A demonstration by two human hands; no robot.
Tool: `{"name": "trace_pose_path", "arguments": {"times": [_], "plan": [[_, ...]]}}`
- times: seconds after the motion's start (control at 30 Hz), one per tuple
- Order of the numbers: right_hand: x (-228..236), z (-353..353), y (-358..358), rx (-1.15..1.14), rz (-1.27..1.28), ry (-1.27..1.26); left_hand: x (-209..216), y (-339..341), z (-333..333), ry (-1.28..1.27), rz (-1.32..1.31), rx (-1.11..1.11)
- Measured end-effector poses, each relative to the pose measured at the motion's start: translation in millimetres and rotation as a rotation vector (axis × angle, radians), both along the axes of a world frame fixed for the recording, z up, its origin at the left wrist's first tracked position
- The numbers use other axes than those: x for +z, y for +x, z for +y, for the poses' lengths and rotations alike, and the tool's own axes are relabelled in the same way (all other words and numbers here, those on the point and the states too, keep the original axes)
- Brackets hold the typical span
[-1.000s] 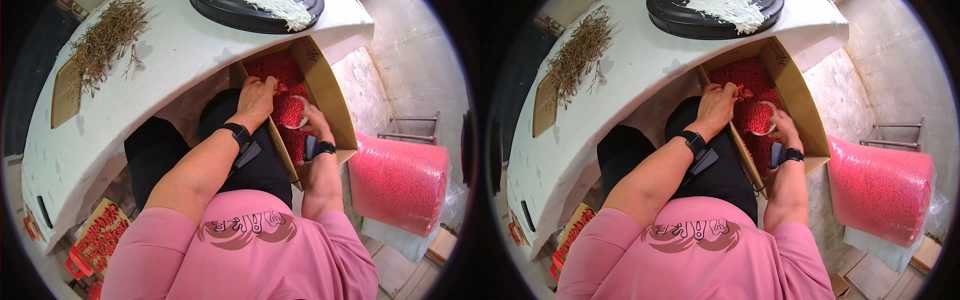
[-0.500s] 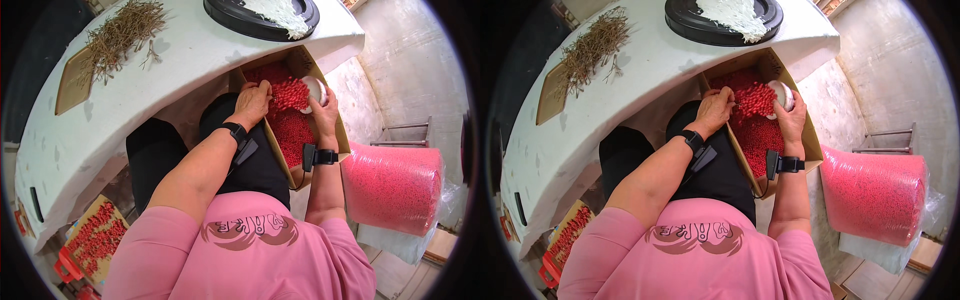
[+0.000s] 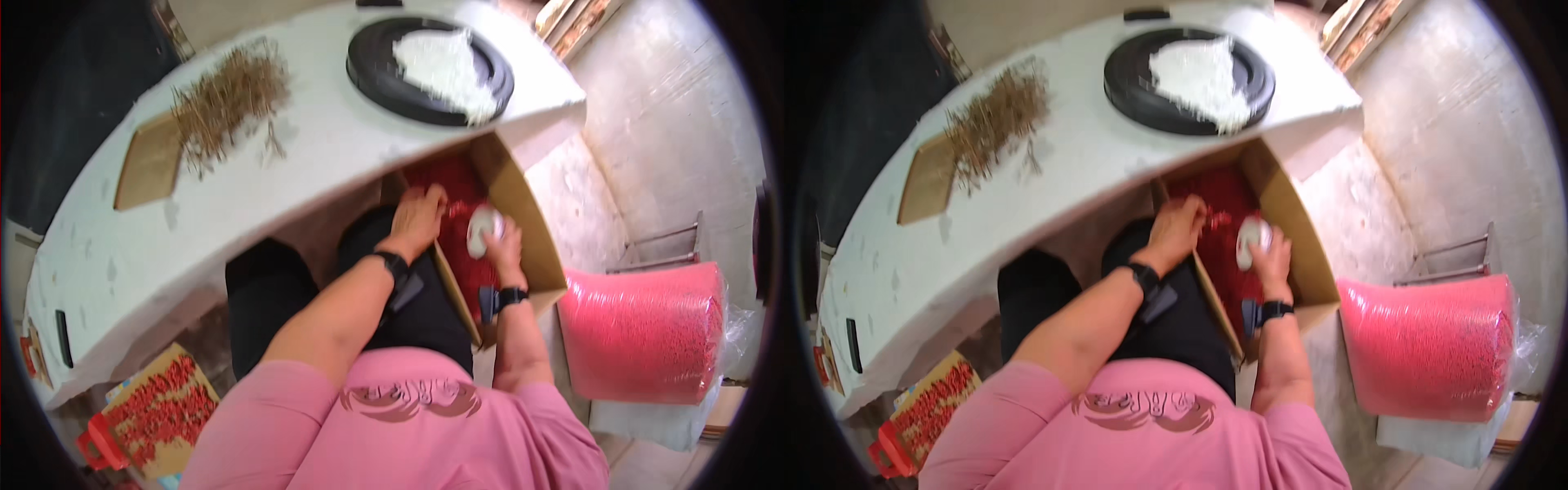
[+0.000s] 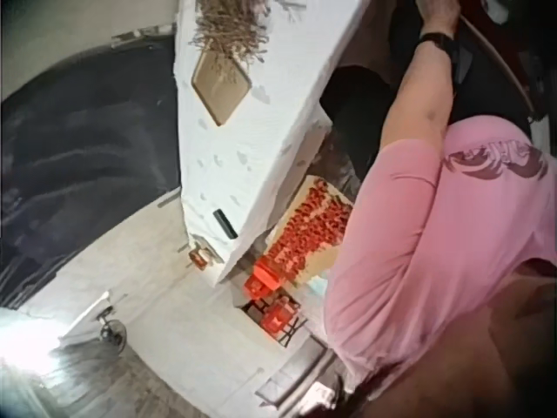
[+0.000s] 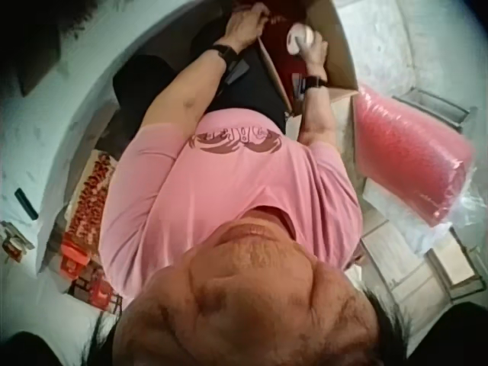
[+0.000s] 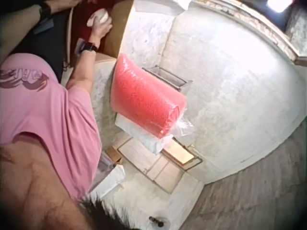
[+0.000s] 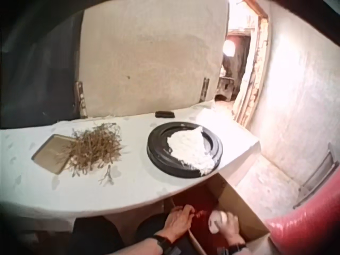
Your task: Assembling decorative floral picks by dipping stems into a white substance and then into red beads.
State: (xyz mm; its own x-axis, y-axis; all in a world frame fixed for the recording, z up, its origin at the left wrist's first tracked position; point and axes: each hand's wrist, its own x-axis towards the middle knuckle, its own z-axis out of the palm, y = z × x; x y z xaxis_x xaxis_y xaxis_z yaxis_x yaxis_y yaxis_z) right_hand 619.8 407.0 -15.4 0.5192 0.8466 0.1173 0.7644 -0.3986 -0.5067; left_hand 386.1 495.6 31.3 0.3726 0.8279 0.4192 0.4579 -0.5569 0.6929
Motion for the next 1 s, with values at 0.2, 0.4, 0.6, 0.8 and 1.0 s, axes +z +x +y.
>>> {"name": "trace_pose_path", "arguments": {"times": [0.2, 0.4, 0.6, 0.8, 1.0], "plan": [[-108, -47, -1, -0.009, 0.255, -0.666, -4, -13, -17, -0.050, 0.032, -0.102], [-105, -44, -2, 0.035, 0.808, -0.765, 5, -15, -19, -0.112, -0.022, -0.130], [-15, -8, 34, 0.070, 1.149, -0.211, -3, 4, 1, -0.050, -0.159, -0.031], [127, 0, -31, 0.153, 1.208, 0.331, -1, 4, -2, -0.060, -0.136, 0.007], [122, 13, -34, 0.182, 0.348, 0.512, 5, 4, -10, 0.026, -0.136, -0.007]]}}
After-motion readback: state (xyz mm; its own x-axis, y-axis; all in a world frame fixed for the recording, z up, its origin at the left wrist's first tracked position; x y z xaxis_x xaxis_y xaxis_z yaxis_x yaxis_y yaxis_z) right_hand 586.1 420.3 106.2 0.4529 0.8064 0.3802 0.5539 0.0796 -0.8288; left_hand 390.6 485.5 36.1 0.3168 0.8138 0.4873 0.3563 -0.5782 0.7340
